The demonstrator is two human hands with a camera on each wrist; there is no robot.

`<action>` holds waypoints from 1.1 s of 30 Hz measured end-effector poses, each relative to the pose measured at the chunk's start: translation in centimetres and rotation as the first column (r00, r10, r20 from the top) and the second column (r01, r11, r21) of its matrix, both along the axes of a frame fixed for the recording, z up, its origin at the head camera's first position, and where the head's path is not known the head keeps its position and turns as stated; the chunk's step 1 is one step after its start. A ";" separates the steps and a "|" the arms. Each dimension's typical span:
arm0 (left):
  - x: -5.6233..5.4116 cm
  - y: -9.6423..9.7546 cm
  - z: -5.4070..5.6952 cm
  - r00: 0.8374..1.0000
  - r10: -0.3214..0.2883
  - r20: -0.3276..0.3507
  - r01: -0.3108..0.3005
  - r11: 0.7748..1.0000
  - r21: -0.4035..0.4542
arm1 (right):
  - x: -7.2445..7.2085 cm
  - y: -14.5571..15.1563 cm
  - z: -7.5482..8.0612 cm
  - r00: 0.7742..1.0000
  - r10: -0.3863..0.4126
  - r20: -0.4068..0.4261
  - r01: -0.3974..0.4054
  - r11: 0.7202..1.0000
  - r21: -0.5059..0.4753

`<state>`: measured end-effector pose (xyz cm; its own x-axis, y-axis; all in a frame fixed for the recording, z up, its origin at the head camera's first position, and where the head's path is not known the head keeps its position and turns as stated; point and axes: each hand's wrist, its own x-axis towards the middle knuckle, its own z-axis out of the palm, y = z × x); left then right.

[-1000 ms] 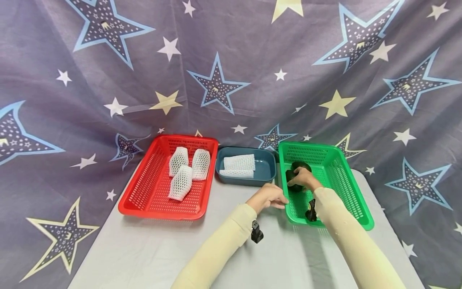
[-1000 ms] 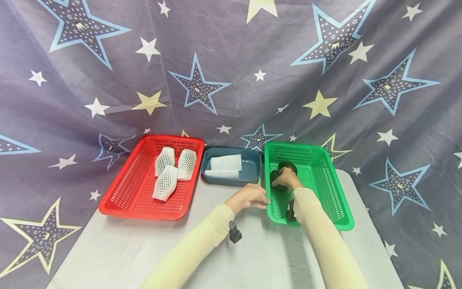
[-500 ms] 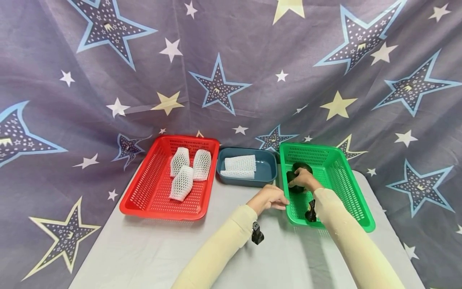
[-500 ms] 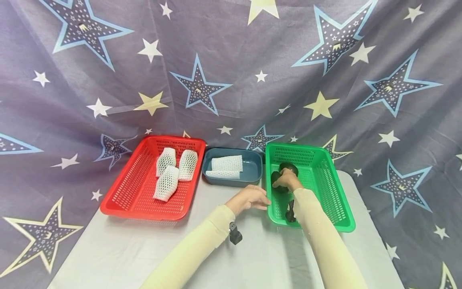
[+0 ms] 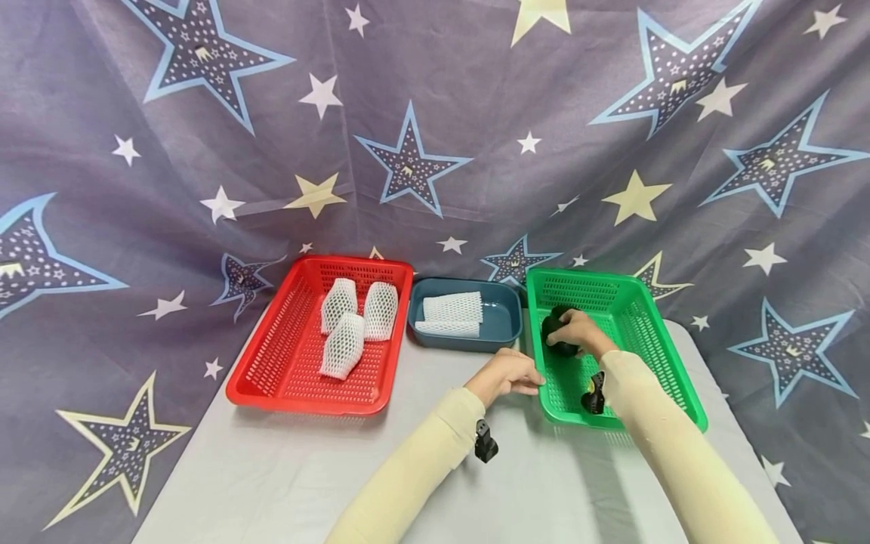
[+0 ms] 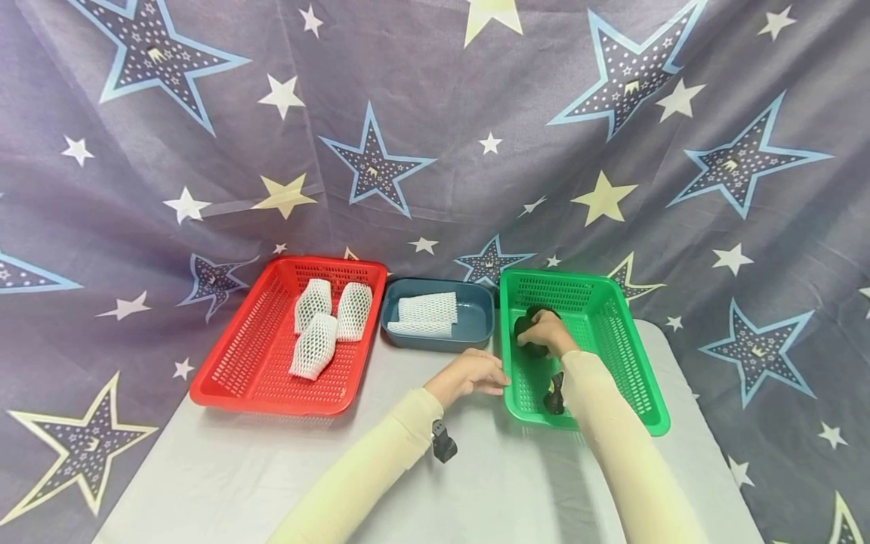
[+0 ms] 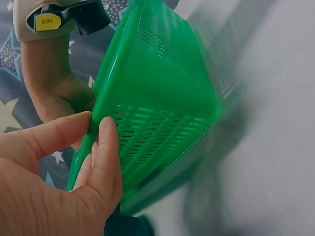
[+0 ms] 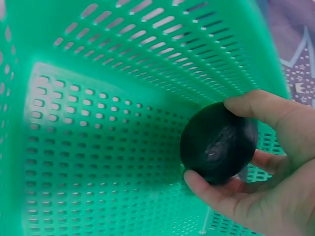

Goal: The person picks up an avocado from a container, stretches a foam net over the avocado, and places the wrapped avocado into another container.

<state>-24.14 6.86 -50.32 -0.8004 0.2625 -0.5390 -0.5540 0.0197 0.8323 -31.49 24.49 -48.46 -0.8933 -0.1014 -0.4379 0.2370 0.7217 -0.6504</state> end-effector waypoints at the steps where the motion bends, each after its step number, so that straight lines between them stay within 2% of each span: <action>1: 0.0 0.0 0.0 1.000 0.007 -0.002 -0.007 1.000 0.004 | 0.0 0.1 0.2 1.000 0.001 -0.002 -0.001 1.000 -0.013; 4: 0.2 0.1 0.0 1.000 0.021 -0.007 -0.021 1.000 0.017 | 0.3 0.5 1.0 1.000 -0.001 -0.002 0.001 0.998 -0.058; 8: 0.3 0.1 -0.1 0.999 0.043 -0.014 -0.043 0.999 0.027 | 0.4 0.7 2.1 0.999 -0.046 -0.021 0.043 0.992 -0.118; 16: 0.5 0.2 -0.4 0.997 0.062 -0.039 -0.060 0.997 0.037 | 0.7 -0.1 3.6 0.984 -0.138 -0.109 0.105 0.960 -0.261; 23: 1.0 -0.1 -0.6 0.995 0.067 -0.071 -0.064 0.997 0.048 | 1.8 -1.2 4.4 0.976 -0.166 -0.141 0.103 0.921 -0.376; 26: 1.4 -0.4 -0.7 0.992 0.055 -0.116 -0.050 0.998 0.043 | 2.4 -1.7 4.9 0.972 -0.165 -0.165 0.082 0.903 -0.421; 30: 1.7 -1.0 -1.1 0.986 0.033 -0.166 -0.028 0.999 0.032 | 3.2 -2.2 5.5 0.973 -0.147 -0.180 0.038 0.865 -0.500; 33: 1.7 -1.8 -1.4 0.982 0.056 -0.182 -0.050 0.998 0.037 | 3.7 -2.6 5.8 0.975 -0.123 -0.185 -0.001 0.830 -0.558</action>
<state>-22.49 5.09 -51.68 -0.8978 0.2324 -0.3740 -0.3918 -0.0342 0.9194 -27.78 21.85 -42.67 -0.9680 -0.2128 -0.1328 0.0861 0.2157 -0.9727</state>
